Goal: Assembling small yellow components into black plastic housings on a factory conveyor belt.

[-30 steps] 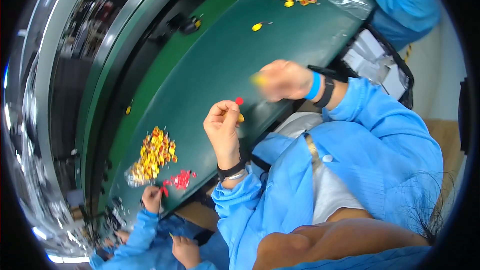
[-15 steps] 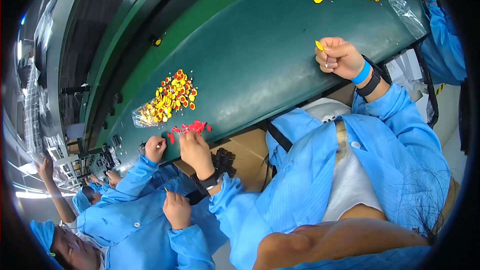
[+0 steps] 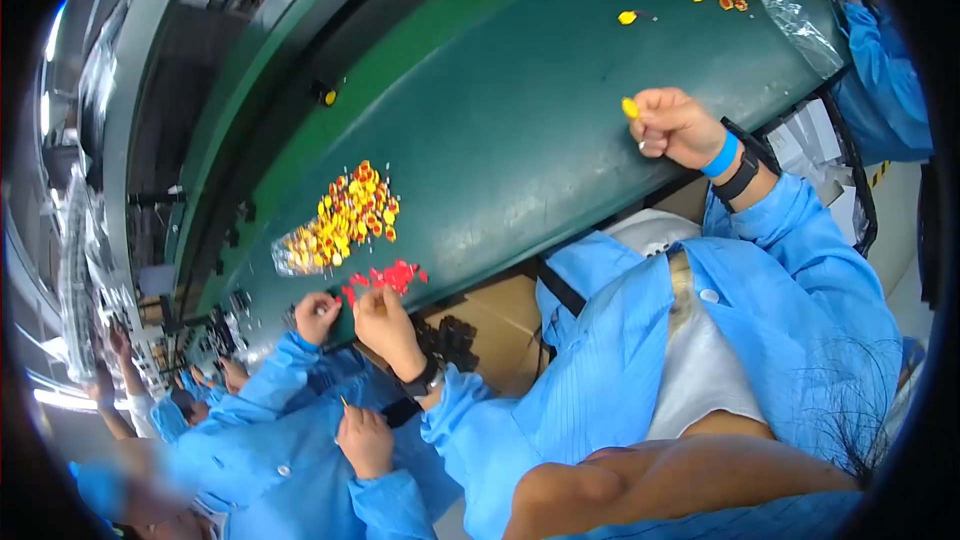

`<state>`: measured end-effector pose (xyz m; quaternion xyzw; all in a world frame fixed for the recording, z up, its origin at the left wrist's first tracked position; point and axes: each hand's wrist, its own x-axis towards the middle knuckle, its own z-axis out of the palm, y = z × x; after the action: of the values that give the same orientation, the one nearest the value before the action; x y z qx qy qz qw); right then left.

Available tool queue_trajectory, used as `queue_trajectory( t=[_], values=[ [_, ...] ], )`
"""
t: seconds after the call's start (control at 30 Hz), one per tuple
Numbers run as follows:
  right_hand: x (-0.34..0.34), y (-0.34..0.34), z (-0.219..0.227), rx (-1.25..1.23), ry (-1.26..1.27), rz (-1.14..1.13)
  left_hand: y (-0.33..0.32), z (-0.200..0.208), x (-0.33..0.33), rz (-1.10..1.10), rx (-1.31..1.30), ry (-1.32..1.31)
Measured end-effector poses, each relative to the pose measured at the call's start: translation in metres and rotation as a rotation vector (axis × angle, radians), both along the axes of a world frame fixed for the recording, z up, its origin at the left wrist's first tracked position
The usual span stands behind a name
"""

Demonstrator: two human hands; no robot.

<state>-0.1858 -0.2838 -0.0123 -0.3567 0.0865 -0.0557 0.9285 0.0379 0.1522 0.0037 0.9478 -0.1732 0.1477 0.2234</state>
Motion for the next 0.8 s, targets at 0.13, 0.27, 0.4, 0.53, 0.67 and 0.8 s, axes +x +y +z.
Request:
queue_trajectory(
  t=[0.13,0.27,0.4,0.53,0.67,0.8],
  values=[
    [0.009,0.012,0.008,-0.23,0.017,0.042,-0.043,0.012,-0.018,-0.038,-0.213,0.138],
    [0.0,0.016,0.008,-0.345,0.01,0.048,-0.073,0.016,-0.024,-0.132,0.014,0.028],
    [0.0,0.002,-0.001,-0.321,0.08,0.011,-0.064,0.012,-0.018,-0.063,0.046,0.114],
    [-0.014,-0.006,0.004,-0.271,0.145,-0.085,-0.039,0.008,-0.007,-0.111,-0.056,0.096],
    [-0.004,-0.009,0.003,-0.26,0.101,-0.034,-0.02,-0.005,-0.001,-0.063,-0.258,0.217],
    [0.006,-0.003,0.003,-0.263,0.084,0.029,-0.009,-0.009,-0.01,-0.021,-0.155,0.138]
  ],
)
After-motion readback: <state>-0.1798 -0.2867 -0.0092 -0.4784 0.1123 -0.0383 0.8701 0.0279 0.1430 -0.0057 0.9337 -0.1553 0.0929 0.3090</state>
